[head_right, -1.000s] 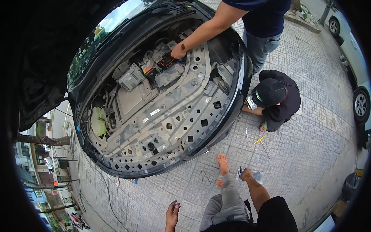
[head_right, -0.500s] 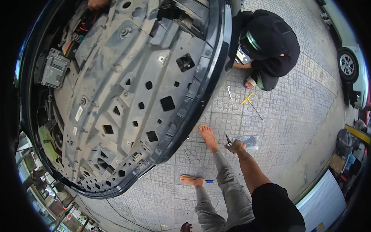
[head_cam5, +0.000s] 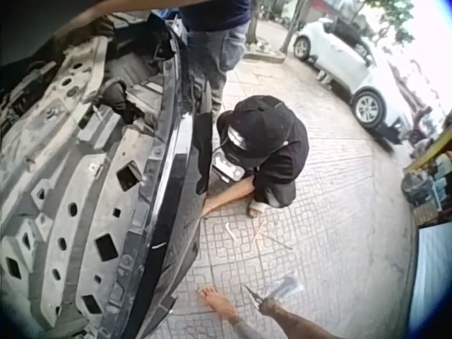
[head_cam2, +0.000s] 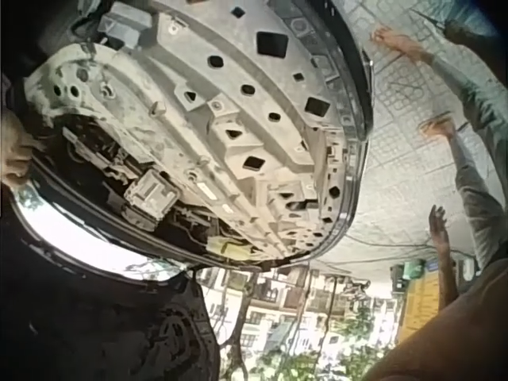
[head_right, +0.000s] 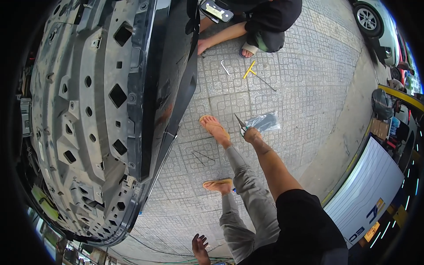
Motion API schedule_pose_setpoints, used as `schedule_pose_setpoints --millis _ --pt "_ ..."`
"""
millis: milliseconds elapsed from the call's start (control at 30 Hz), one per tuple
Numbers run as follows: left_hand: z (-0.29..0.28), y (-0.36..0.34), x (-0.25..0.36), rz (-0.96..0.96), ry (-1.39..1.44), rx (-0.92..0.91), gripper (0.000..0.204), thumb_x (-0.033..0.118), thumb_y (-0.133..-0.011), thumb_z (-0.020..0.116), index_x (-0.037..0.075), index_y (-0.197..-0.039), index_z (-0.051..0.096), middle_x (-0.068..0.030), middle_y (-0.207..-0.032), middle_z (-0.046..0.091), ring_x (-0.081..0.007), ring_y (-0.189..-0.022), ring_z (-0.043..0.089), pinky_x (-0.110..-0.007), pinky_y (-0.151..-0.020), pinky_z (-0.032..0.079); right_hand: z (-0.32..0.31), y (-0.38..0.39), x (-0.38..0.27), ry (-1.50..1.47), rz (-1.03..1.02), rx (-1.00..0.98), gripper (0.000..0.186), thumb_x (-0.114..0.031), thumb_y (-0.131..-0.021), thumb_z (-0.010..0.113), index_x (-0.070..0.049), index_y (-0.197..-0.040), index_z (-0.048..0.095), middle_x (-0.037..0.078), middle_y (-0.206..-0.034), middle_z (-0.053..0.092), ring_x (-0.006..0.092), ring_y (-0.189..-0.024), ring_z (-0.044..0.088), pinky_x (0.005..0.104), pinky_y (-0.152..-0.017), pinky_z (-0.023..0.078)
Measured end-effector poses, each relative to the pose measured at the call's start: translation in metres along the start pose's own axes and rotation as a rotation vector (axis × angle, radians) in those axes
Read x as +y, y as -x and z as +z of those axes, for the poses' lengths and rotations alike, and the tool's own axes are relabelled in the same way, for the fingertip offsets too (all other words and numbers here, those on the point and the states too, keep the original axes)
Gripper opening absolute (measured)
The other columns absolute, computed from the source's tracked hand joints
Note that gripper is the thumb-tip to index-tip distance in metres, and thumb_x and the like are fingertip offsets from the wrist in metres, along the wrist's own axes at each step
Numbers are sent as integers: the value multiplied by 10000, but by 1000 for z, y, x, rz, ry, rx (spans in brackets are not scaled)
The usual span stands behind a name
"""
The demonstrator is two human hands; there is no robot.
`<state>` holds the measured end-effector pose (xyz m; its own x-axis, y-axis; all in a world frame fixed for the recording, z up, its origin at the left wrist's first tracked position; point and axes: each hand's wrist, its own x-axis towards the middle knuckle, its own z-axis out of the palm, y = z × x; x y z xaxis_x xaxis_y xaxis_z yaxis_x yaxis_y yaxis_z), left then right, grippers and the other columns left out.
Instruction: Fixing a car bumper and wheel well liner using tools and clips.
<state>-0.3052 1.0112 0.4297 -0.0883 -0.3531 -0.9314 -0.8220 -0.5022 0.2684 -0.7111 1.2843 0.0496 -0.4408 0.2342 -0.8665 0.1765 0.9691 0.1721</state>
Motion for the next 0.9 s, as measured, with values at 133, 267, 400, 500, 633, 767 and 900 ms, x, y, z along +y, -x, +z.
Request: schedule_pose_setpoints --millis 133,267,400,500,633,767,900 --pt "-7 -2 -33 -48 -13 25 486 360 -1011 549 74 -1401 498 -102 -1195 651 -218 -1071 631 -358 -845 522 10 -20 -9 47 -95 101 329 -258 -932 518 -28 -1117 664 194 -1131 680 356 -1089 659 449 -907 535" --pt "-4 -6 -43 -108 -88 50 446 313 -992 591 98 -1380 546 -76 -1170 673 -196 -1027 644 -343 -826 519 17 -10 -23 32 -192 209 237 -194 -933 495 -51 -1071 625 183 -1090 688 357 -1021 677 474 -854 537" --pt "26 -30 -13 -168 93 -14 452 323 -998 542 81 -1381 551 -59 -1098 687 -169 -975 634 -317 -790 501 -5 -2 -2 146 -259 227 256 -194 -904 545 -65 -1098 650 141 -1139 664 337 -1088 602 444 -914 502" --pt "35 -52 5 45 167 -166 459 319 -999 516 71 -1385 543 -50 -1079 683 -155 -955 627 -291 -768 489 2 0 -10 228 -202 232 220 -204 -894 570 -80 -1035 684 144 -1218 605 343 -1101 601 439 -940 492" --pt "74 -65 60 161 -82 -98 424 222 -1020 488 43 -1404 502 -51 -1118 669 -128 -979 609 -247 -783 467 23 -49 27 97 -31 136 288 -212 -896 564 -59 -1119 662 156 -1196 587 353 -1112 600 442 -949 494" --pt "78 -73 75 133 109 -127 395 182 -1041 475 24 -1403 493 -61 -1169 659 -113 -1038 599 -252 -846 457 30 -45 10 -64 -25 71 473 -271 -921 543 -7 -1313 529 223 -1319 552 386 -1203 569 435 -977 497" --pt "73 -70 69 239 -373 -13 374 172 -996 597 40 -1341 534 -106 -1083 714 -153 -1012 665 -285 -866 529 52 -37 -4 -54 -137 -9 387 -269 -941 519 -2 -1216 568 231 -1289 584 394 -1193 589 447 -968 508"
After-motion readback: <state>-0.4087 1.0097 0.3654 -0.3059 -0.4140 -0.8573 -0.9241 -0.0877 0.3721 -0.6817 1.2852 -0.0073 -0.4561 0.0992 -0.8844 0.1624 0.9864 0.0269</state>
